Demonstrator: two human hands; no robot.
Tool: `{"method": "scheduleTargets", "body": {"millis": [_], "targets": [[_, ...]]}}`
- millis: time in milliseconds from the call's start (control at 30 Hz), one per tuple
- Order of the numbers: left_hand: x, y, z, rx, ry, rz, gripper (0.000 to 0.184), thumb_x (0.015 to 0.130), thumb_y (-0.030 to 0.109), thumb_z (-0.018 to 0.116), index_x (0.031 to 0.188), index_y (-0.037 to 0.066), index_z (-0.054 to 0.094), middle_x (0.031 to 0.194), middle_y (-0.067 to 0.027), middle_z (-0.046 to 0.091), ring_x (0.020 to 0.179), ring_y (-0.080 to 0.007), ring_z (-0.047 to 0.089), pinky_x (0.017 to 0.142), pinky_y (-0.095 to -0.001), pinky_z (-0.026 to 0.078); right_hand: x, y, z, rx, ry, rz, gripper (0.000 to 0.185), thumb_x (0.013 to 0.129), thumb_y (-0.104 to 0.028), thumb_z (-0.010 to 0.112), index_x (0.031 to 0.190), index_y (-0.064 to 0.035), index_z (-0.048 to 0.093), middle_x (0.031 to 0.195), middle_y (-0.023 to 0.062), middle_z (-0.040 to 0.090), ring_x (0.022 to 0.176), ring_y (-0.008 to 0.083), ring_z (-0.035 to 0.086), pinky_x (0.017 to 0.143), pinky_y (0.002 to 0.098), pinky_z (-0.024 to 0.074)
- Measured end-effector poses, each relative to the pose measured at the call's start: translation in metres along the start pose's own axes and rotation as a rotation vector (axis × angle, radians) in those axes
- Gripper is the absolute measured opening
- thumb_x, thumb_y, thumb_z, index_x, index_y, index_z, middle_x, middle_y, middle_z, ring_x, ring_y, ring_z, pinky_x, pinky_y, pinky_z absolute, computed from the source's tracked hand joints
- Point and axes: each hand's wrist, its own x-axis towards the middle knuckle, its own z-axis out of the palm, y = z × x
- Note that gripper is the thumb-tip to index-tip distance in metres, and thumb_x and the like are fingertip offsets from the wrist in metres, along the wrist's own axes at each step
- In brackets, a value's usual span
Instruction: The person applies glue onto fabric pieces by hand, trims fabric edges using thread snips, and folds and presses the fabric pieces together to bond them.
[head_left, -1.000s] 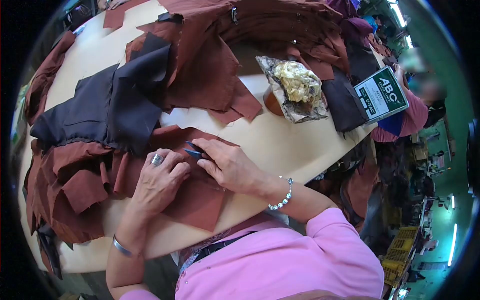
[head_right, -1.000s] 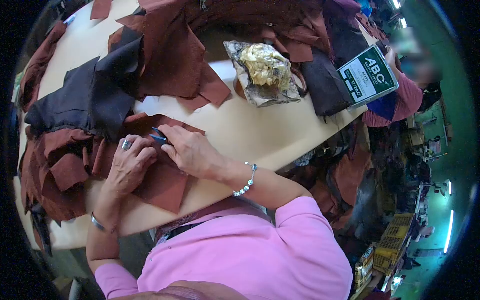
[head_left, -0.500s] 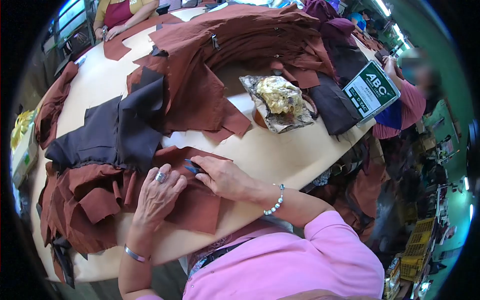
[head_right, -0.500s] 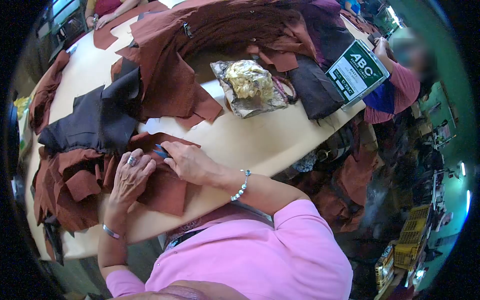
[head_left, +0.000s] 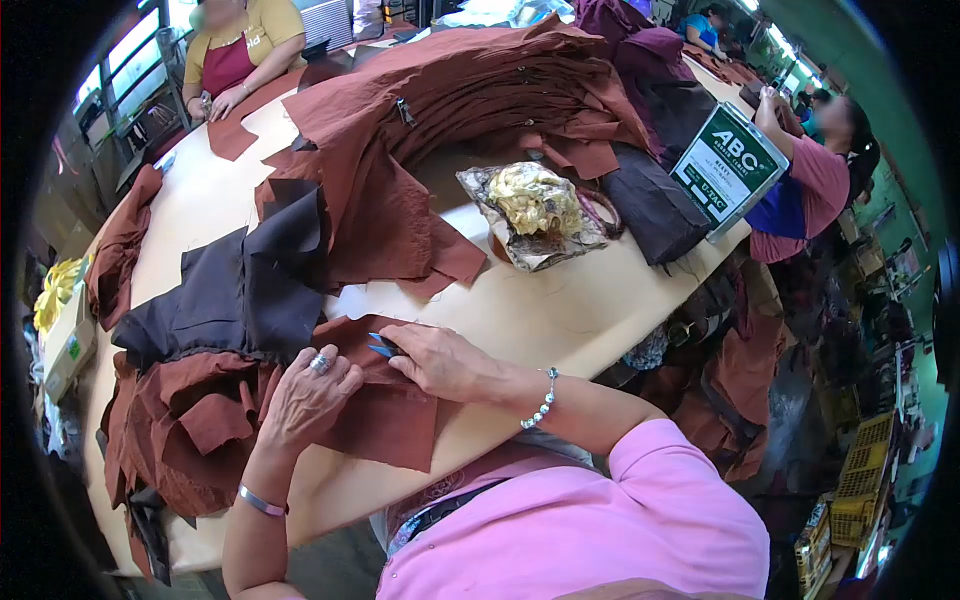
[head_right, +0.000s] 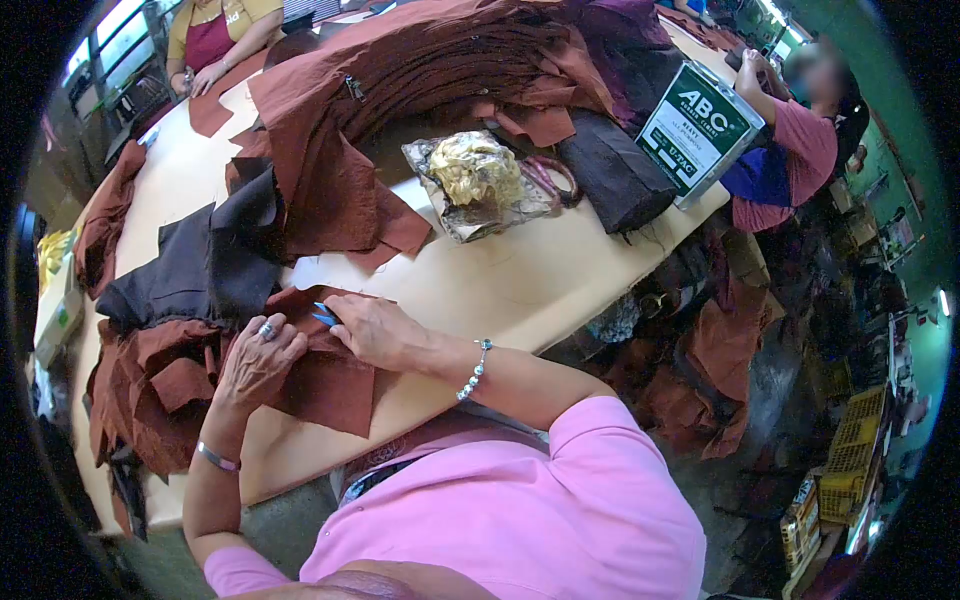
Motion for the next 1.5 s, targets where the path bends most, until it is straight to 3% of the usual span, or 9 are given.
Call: {"method": "scheduleTargets", "body": {"millis": [233, 467, 533, 633, 900, 1000, 1167, 1400, 1500], "targets": [[0.000, -0.009, 0.002, 0.021, 0.004, 0.074, 0.009, 0.072, 0.016, 0.053, 0.080, 0.012, 0.050, 0.079, -0.0037, 0.050, 0.089, -0.0197, 0.049, 0.077, -0.0319, 0.041, 0.000, -0.002, -0.004, 0.009, -0.038, 0.022, 0.033, 0.084, -0.012, 0.056, 0.114, 0.0007, 0.049, 0.103, 0.0199, 0.059, 0.096, 0.0363, 0.057, 0.084, 0.0427, 0.0460], [-0.005, 0.004, 0.003, 0.089, -0.026, 0.090, 0.016, 0.075, 0.016, 0.053, 0.090, 0.009, 0.053, 0.081, -0.0045, 0.053, 0.092, -0.0204, 0.050, 0.080, -0.0329, 0.042, 0.002, -0.002, -0.011, 0.128, 0.072, -0.077, 0.029, 0.085, -0.014, 0.057, 0.109, 0.0013, 0.053, 0.099, 0.0208, 0.060, 0.092, 0.0377, 0.058, 0.080, 0.0426, 0.0474], [-0.003, 0.013, 0.004, 0.083, 0.006, 0.037, 0.016, 0.075, 0.016, 0.053, 0.089, 0.009, 0.052, 0.083, -0.0051, 0.052, 0.093, -0.0206, 0.050, 0.080, -0.0331, 0.042, 0.005, -0.002, -0.003, 0.209, 0.186, -0.179, 0.025, 0.083, -0.014, 0.057, 0.105, -0.0009, 0.053, 0.092, 0.0207, 0.061, 0.083, 0.0398, 0.059, 0.075, 0.0454, 0.0481], [0.001, 0.019, 0.000, -0.005, 0.016, -0.034, 0.016, 0.075, 0.015, 0.051, 0.089, 0.007, 0.051, 0.089, -0.0070, 0.051, 0.094, -0.0213, 0.049, 0.080, -0.0335, 0.041, 0.011, 0.006, -0.009, 0.182, -0.115, -0.037, 0.032, 0.086, -0.013, 0.056, 0.115, -0.0003, 0.053, 0.105, 0.0194, 0.060, 0.097, 0.0334, 0.059, 0.084, 0.0385, 0.0472], [-0.020, 0.017, 0.013, -0.216, 0.134, -0.213, 0.026, 0.076, 0.009, 0.053, 0.102, 0.008, 0.055, 0.104, -0.0084, 0.053, 0.104, -0.0280, 0.050, 0.086, -0.0381, 0.043, 0.007, 0.006, -0.008, 0.100, 0.000, -0.119, 0.034, 0.083, -0.011, 0.061, 0.115, -0.0020, 0.055, 0.100, 0.0176, 0.063, 0.089, 0.0304, 0.062, 0.079, 0.0358, 0.0483], [-0.025, 0.027, 0.019, -0.348, 0.235, -0.341, 0.028, 0.075, 0.005, 0.056, 0.102, 0.008, 0.055, 0.105, -0.0084, 0.053, 0.101, -0.0287, 0.051, 0.083, -0.0380, 0.045, 0.009, -0.001, -0.008, 0.070, -0.012, -0.172, 0.030, 0.082, -0.011, 0.059, 0.111, -0.0015, 0.056, 0.100, 0.0173, 0.061, 0.090, 0.0354, 0.059, 0.079, 0.0404, 0.0485], [-0.028, 0.032, 0.030, -0.483, 0.323, -0.434, 0.024, 0.076, 0.004, 0.060, 0.099, 0.008, 0.055, 0.104, -0.0074, 0.054, 0.101, -0.0274, 0.051, 0.083, -0.0373, 0.044, 0.011, -0.014, -0.008, -0.173, -0.164, -0.117, 0.030, 0.082, -0.010, 0.057, 0.111, -0.0051, 0.056, 0.090, 0.0138, 0.058, 0.079, 0.0336, 0.061, 0.067, 0.0439, 0.0500], [-0.030, 0.027, 0.031, -0.596, 0.414, -0.638, 0.053, 0.068, 0.009, 0.073, 0.113, 0.006, 0.047, 0.107, -0.0111, 0.055, 0.105, -0.0316, 0.048, 0.091, -0.0390, 0.039, 0.016, -0.021, 0.000, -0.296, -0.224, -0.119, 0.036, 0.079, -0.008, 0.062, 0.114, -0.0063, 0.055, 0.090, 0.0101, 0.057, 0.074, 0.0310, 0.059, 0.063, 0.0400, 0.0481], [-0.029, 0.027, 0.030, -0.606, 0.416, -0.651, 0.054, 0.068, 0.010, 0.073, 0.114, 0.005, 0.047, 0.109, -0.0114, 0.055, 0.106, -0.0311, 0.048, 0.091, -0.0384, 0.040, 0.019, -0.025, 0.004, -0.329, -0.244, -0.091, 0.034, 0.080, -0.009, 0.061, 0.113, -0.0051, 0.055, 0.089, 0.0110, 0.056, 0.073, 0.0317, 0.059, 0.062, 0.0407, 0.0478]]}}
